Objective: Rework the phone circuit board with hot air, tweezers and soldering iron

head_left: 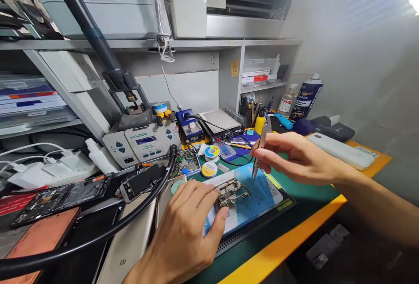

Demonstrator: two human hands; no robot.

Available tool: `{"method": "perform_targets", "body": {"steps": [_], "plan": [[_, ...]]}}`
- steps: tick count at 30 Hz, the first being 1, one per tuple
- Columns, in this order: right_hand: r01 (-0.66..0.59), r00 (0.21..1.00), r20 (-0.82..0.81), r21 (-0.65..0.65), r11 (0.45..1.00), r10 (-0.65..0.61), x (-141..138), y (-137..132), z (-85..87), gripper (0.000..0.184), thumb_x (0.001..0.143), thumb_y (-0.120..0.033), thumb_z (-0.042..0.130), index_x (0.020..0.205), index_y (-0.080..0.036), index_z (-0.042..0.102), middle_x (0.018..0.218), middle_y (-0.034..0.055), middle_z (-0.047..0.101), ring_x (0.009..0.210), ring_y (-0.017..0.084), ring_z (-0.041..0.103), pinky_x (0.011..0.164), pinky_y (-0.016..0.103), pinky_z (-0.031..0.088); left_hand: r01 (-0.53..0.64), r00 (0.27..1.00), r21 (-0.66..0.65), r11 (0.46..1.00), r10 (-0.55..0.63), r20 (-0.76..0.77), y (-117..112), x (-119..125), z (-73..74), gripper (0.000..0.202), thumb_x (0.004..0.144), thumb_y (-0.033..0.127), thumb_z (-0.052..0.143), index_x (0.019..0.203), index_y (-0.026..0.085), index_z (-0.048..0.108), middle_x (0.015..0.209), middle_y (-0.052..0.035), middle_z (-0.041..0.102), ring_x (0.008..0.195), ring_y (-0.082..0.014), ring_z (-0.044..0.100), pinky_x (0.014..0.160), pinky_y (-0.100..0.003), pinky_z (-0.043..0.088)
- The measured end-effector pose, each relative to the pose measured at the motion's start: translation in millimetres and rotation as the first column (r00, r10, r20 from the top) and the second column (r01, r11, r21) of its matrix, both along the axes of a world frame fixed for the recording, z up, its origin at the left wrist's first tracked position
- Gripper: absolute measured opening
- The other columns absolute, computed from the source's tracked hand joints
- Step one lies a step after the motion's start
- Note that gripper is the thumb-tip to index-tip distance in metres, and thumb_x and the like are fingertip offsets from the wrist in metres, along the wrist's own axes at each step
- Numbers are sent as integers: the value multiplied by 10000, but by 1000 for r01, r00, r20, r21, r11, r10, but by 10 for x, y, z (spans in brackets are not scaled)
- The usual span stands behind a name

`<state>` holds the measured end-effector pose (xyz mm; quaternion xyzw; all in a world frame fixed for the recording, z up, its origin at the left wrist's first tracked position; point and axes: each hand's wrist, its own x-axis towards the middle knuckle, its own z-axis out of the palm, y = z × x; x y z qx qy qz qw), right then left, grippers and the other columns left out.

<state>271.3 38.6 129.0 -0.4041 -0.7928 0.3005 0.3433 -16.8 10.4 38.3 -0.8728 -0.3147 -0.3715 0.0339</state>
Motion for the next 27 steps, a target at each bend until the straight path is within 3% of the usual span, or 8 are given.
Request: {"method": "perform_targets", "body": {"steps": [4, 11, 13, 16, 18, 22, 24, 27], "plan": [[-37, 991, 131, 41, 998, 31, 25, 78, -95, 260, 971, -452, 798, 855, -223, 756, 741, 17, 751, 623, 156, 607, 576, 270, 494, -9, 1000, 26, 1000, 9, -6, 20, 0, 18, 179, 1028, 217, 602, 1167, 192, 711, 1065, -37, 814, 987, -218, 730, 913, -404, 614], [-99, 961, 260, 21, 995, 90, 91, 173, -186, 89, 944, -305, 779, 910, -245, 836, 779, 24, 808, 656, 188, 714, 605, 288, 551, -7, 1000, 40, 999, 8, -13, 29, -1, -15, 211, 1015, 187, 602, 1198, 185, 708, 1092, -33, 824, 1042, -201, 726, 968, -366, 598], [-61, 980, 189, 36, 998, 53, 73, 142, -252, 97, 978, -307, 752, 940, -258, 828, 811, 25, 828, 680, 198, 757, 609, 289, 589, -7, 1000, 41, 999, 8, -14, 33, 3, -26, 217, 1017, 187, 603, 1210, 183, 703, 1105, -35, 826, 1060, -202, 723, 994, -364, 590], [52, 995, -88, 122, 991, -41, 2, 23, -366, 15, 989, -291, 787, 986, -299, 798, 814, 18, 836, 673, 202, 793, 590, 283, 640, -5, 1000, 39, 999, 6, -29, 45, -13, -44, 232, 1022, 183, 615, 1237, 179, 702, 1151, -41, 832, 1101, -209, 717, 1043, -367, 571], [62, 984, -179, 249, 967, -17, -52, -75, -419, 181, 963, -200, 813, 1073, -343, 795, 887, 22, 862, 735, 216, 829, 661, 294, 685, -4, 999, 30, 1000, 5, -42, 54, -37, -57, 251, 1026, 171, 620, 1263, 176, 701, 1187, -43, 830, 1139, -209, 711, 1088, -363, 555], [-204, 978, 39, 361, 910, 204, -96, -208, -460, 578, 903, -16, 776, 1360, -364, 702, 927, 31, 875, 795, 199, 848, 735, 268, 702, -11, 998, 8, 1000, 11, -59, 55, -69, -93, 293, 1037, 189, 637, 1324, 168, 690, 1252, -54, 819, 1230, -223, 693, 1176, -388, 525], [-277, 961, 122, 401, 873, 249, -86, -225, -484, 630, 882, 17, 772, 1416, -297, 661, 987, 66, 883, 861, 208, 854, 778, 281, 711, -13, 998, 10, 1000, 13, -55, 53, -66, -109, 291, 1046, 221, 642, 1328, 170, 695, 1262, -57, 819, 1241, -233, 692, 1176, -403, 531], [-293, 956, 160, 476, 830, 246, -75, -217, -535, 526, 830, 63, 762, 1308, -146, 694, 1055, 128, 877, 954, 234, 855, 842, 316, 723, -27, 998, -10, 1000, 26, -56, 51, -54, -116, 277, 1032, 199, 671, 1303, 167, 721, 1264, -50, 818, 1246, -227, 691, 1182, -392, 524]]}}
